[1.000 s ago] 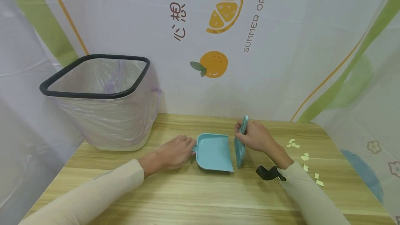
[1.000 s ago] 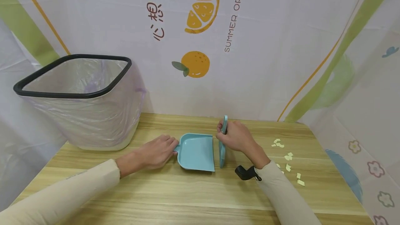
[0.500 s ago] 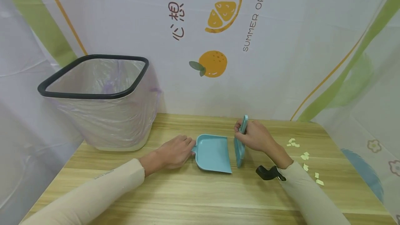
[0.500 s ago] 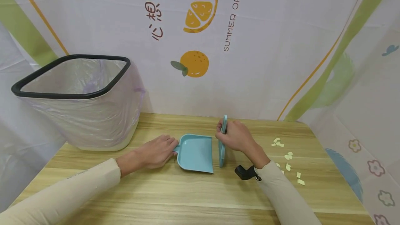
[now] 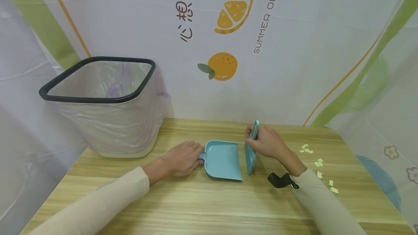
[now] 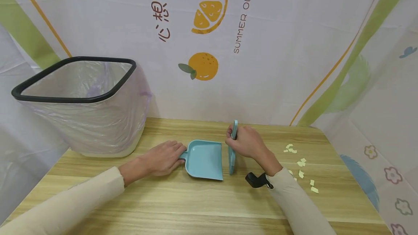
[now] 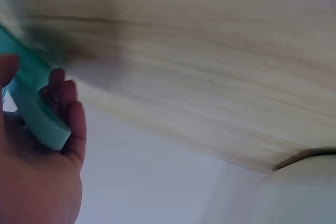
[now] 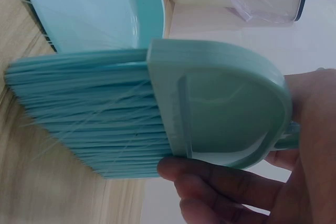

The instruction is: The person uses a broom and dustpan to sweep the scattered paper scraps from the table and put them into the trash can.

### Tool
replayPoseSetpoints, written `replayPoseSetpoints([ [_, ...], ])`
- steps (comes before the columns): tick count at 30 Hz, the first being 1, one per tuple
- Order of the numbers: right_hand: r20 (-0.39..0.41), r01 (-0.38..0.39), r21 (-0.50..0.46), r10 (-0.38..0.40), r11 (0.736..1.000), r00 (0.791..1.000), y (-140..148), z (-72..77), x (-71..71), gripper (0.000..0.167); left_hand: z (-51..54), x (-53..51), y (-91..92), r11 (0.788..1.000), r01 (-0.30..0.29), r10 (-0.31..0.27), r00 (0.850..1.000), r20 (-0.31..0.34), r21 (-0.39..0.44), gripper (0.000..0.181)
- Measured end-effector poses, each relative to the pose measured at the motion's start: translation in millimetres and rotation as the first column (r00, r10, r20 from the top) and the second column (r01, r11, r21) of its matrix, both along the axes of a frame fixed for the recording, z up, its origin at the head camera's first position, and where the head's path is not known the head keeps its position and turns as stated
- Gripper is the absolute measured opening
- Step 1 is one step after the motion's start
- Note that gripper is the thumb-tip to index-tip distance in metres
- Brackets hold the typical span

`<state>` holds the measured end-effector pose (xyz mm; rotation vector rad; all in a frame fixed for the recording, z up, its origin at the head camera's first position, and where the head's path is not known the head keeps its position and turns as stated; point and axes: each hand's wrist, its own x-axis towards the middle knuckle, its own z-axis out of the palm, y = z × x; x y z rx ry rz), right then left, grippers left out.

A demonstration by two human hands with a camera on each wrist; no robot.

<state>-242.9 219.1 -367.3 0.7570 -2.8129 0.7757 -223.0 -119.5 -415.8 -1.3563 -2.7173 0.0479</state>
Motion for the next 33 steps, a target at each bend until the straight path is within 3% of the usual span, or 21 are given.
replayPoseSetpoints([
  [6,0.001,0.002,-0.002,-0.002,1.000,1.000,0.9,-0.4,-0.1,0.008,7.6,-0.7,0.1,0.994,-0.098,0.088,0.983,0.159,0.057,0.036],
  [14,-0.008,0.009,0.004,-0.009,1.000,1.000,0.5,0.2,0.8,0.009,18.1,-1.6,0.7,0.961,-0.227,0.158,0.918,0.363,0.156,0.037],
  [20,0.001,0.012,-0.008,-0.012,1.000,1.000,0.0,0.6,1.8,0.009,21.2,-1.6,-0.4,0.951,-0.252,0.164,0.905,0.393,0.181,0.026],
  [29,0.014,0.025,-0.022,-0.024,0.999,1.000,-0.1,-1.5,2.0,0.011,15.7,-4.2,-0.9,0.940,-0.240,0.135,0.914,0.383,0.241,0.017],
  [33,0.031,0.033,-0.039,-0.032,0.999,0.999,0.2,-3.0,2.2,0.012,14.9,-3.6,-0.2,0.932,-0.258,0.141,0.906,0.400,0.255,0.018],
])
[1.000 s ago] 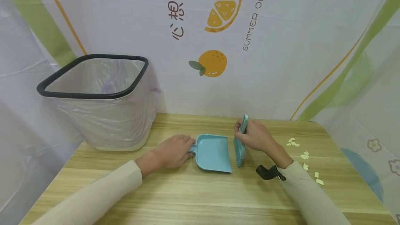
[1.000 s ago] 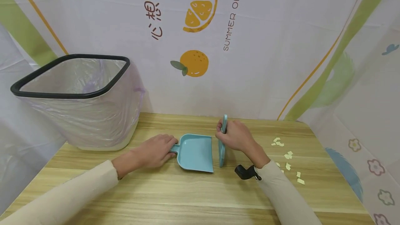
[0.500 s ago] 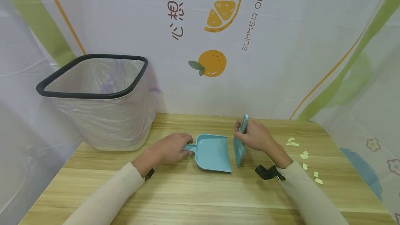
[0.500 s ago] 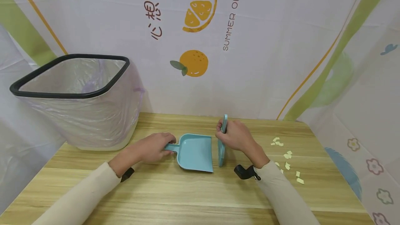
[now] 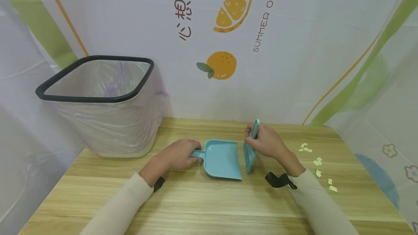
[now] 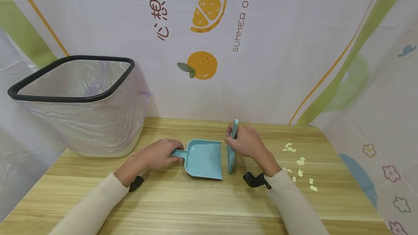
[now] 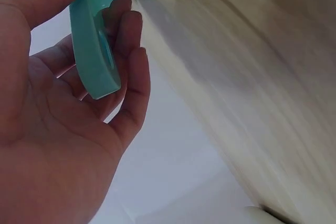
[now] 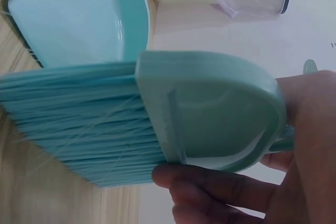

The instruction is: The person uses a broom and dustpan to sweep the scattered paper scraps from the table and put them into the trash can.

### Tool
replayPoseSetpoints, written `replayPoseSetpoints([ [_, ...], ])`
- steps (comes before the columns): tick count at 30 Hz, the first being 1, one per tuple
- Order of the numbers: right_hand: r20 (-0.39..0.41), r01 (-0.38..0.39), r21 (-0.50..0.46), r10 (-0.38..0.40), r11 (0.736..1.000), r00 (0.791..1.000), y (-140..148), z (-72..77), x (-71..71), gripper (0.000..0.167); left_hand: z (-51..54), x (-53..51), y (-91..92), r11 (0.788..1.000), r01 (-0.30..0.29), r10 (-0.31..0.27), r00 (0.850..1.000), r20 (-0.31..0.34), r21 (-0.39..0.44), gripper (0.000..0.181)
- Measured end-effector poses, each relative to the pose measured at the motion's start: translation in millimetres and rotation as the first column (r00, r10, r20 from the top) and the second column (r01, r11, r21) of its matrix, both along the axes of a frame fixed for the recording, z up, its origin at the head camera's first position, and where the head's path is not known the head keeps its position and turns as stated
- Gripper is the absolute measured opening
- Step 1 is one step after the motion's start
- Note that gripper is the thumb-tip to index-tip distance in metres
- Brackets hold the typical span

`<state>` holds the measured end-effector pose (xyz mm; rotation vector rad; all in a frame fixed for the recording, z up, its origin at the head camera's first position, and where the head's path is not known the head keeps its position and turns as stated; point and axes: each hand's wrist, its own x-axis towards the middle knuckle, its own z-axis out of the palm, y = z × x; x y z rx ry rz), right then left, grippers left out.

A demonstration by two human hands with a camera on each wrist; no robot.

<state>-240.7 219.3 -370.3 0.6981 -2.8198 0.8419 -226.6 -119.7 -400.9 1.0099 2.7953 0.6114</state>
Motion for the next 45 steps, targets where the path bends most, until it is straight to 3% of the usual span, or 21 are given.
replayPoseSetpoints([
  [5,0.003,0.000,-0.019,0.000,1.000,1.000,0.0,-1.9,0.4,0.015,0.2,1.1,0.7,1.000,-0.027,0.027,0.999,0.019,0.013,0.019],
  [26,0.028,0.023,-0.061,-0.021,0.998,0.999,6.0,-3.5,4.8,0.018,-7.6,-2.0,5.0,0.999,0.025,-0.026,0.999,0.021,0.025,0.024],
  [35,0.025,0.046,-0.094,-0.044,0.995,0.999,14.0,-8.4,5.1,0.010,-9.0,-2.5,4.4,0.999,0.031,-0.032,0.999,0.021,0.027,0.025],
  [45,0.081,0.030,-0.135,-0.020,0.990,0.997,33.2,1.1,3.1,0.012,-7.6,-1.3,3.1,0.999,0.030,-0.030,0.999,0.024,0.023,0.030],
])
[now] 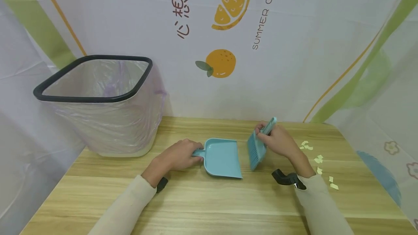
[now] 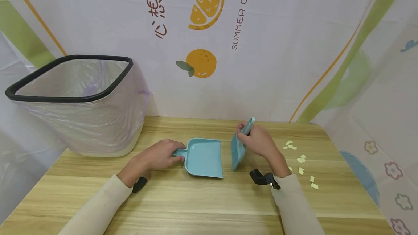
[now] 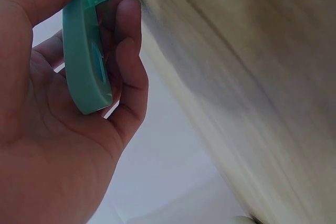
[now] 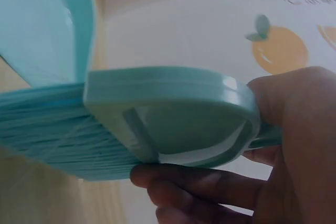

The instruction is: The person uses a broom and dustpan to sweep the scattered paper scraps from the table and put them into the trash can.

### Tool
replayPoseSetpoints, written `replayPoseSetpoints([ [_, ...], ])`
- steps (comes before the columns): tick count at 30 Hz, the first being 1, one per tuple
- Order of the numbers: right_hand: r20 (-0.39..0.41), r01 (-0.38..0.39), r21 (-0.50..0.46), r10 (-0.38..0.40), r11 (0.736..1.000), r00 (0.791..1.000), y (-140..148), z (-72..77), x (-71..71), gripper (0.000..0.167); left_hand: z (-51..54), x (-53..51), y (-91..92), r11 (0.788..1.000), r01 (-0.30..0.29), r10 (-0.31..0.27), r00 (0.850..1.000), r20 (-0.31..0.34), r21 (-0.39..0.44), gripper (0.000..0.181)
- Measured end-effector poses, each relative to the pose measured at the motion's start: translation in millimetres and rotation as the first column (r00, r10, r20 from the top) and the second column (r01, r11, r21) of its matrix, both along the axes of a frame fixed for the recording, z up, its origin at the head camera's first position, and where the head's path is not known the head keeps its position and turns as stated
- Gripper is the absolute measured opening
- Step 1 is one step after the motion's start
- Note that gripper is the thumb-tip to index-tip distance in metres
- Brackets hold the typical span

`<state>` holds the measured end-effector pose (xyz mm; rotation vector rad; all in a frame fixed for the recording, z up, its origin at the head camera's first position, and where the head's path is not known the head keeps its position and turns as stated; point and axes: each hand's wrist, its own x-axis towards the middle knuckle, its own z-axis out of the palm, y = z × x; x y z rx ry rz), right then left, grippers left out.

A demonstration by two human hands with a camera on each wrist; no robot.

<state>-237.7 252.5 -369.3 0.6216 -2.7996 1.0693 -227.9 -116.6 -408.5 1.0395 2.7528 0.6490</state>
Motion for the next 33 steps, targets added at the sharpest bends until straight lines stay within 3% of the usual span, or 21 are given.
replayPoseSetpoints([
  [13,0.032,0.044,0.005,-0.044,0.999,0.999,68.3,33.2,9.0,0.007,-1.4,0.1,-1.2,1.000,0.011,-0.011,1.000,-0.005,-0.001,0.030],
  [17,0.033,0.102,0.068,-0.105,0.992,0.994,94.0,39.1,13.8,0.010,-1.1,-0.3,-0.8,1.000,0.013,-0.013,1.000,-0.002,-0.002,0.030],
  [24,0.081,0.178,0.284,-0.209,0.942,0.975,142.3,49.3,27.2,0.023,-1.1,-0.7,-0.5,0.999,0.040,-0.040,0.999,-0.002,0.003,0.031],
  [33,0.114,0.217,0.444,-0.295,0.869,0.949,180.4,56.5,42.4,0.037,-3.2,-2.6,-1.6,0.999,0.040,-0.040,0.999,-0.011,-0.001,0.030],
])
